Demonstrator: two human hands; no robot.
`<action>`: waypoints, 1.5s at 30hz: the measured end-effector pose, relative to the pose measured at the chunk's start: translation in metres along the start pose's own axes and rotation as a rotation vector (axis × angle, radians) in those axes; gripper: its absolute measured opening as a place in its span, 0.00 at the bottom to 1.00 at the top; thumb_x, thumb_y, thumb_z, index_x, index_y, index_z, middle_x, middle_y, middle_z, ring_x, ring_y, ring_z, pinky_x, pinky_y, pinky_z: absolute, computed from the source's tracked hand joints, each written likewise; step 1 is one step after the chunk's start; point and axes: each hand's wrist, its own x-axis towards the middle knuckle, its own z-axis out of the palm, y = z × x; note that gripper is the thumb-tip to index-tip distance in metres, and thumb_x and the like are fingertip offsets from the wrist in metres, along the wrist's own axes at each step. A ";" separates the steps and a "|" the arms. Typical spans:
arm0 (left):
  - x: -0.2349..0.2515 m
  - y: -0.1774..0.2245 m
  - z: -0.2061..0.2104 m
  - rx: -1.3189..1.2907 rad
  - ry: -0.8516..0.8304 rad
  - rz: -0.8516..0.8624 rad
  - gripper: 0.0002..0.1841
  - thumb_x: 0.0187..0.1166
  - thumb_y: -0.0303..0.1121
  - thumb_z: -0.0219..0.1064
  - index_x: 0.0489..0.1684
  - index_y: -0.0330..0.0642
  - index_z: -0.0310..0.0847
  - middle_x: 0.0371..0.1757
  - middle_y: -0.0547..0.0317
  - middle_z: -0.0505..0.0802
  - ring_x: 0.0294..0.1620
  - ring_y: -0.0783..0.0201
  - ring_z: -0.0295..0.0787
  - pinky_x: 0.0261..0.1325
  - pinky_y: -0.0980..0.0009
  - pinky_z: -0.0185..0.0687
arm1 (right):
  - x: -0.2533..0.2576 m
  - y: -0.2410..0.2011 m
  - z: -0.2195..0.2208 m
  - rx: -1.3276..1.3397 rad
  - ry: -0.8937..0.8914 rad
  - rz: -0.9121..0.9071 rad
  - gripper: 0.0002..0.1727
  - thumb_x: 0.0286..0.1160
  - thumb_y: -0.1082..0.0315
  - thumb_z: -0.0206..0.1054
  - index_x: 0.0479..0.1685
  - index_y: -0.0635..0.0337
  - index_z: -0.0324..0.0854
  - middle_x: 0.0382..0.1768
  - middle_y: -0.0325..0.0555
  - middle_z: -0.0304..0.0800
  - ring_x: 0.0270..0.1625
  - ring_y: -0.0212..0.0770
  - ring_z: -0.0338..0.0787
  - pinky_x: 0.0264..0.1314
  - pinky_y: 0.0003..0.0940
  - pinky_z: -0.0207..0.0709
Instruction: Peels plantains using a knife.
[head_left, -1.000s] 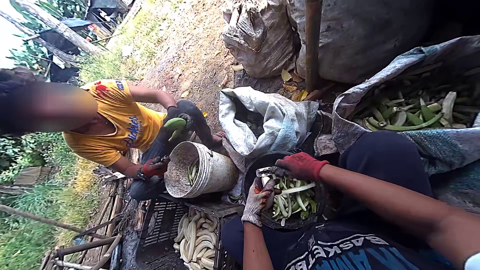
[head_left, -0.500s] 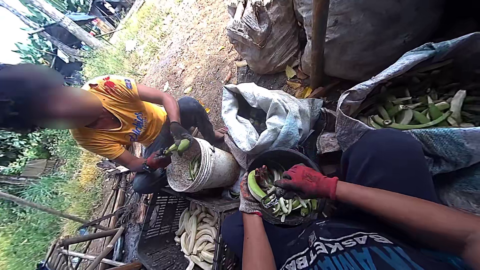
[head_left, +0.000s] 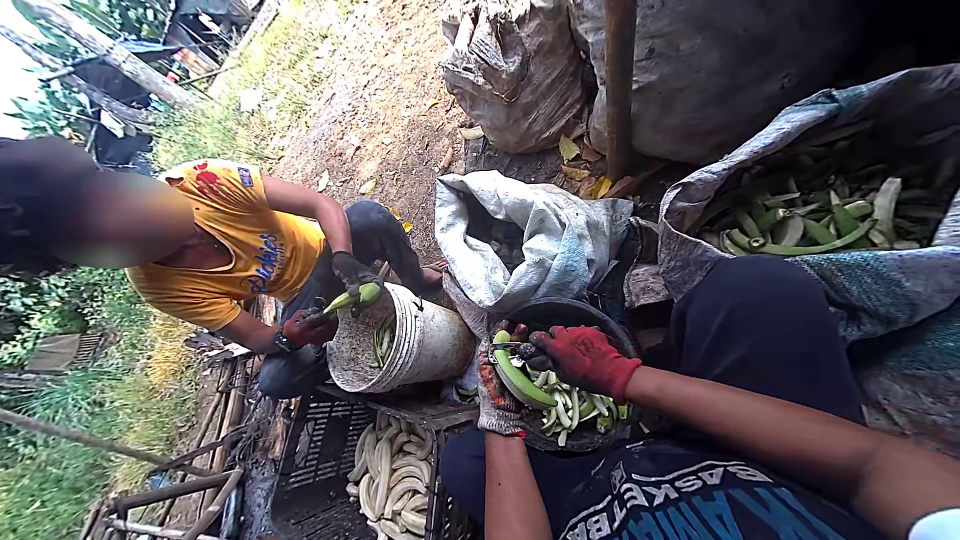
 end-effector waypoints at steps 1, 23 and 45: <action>0.000 -0.001 0.000 0.054 0.001 0.043 0.26 0.94 0.46 0.33 0.61 0.40 0.76 0.46 0.50 0.94 0.46 0.58 0.94 0.45 0.65 0.91 | 0.003 -0.002 -0.002 0.020 0.005 0.032 0.27 0.83 0.65 0.62 0.81 0.60 0.71 0.65 0.73 0.82 0.64 0.74 0.86 0.57 0.70 0.77; -0.014 -0.006 -0.014 0.639 0.180 0.073 0.19 0.90 0.33 0.53 0.70 0.30 0.77 0.50 0.45 0.92 0.43 0.59 0.92 0.48 0.64 0.91 | 0.035 0.021 0.012 0.209 -0.142 0.234 0.22 0.90 0.59 0.54 0.75 0.62 0.74 0.66 0.66 0.86 0.72 0.66 0.85 0.69 0.68 0.74; 0.002 -0.010 -0.004 0.108 0.100 -0.067 0.26 0.93 0.46 0.35 0.59 0.40 0.78 0.38 0.52 0.92 0.37 0.60 0.93 0.39 0.65 0.90 | 0.018 0.027 0.018 0.015 -0.084 -0.070 0.22 0.86 0.62 0.60 0.75 0.60 0.75 0.65 0.70 0.83 0.65 0.72 0.86 0.60 0.69 0.77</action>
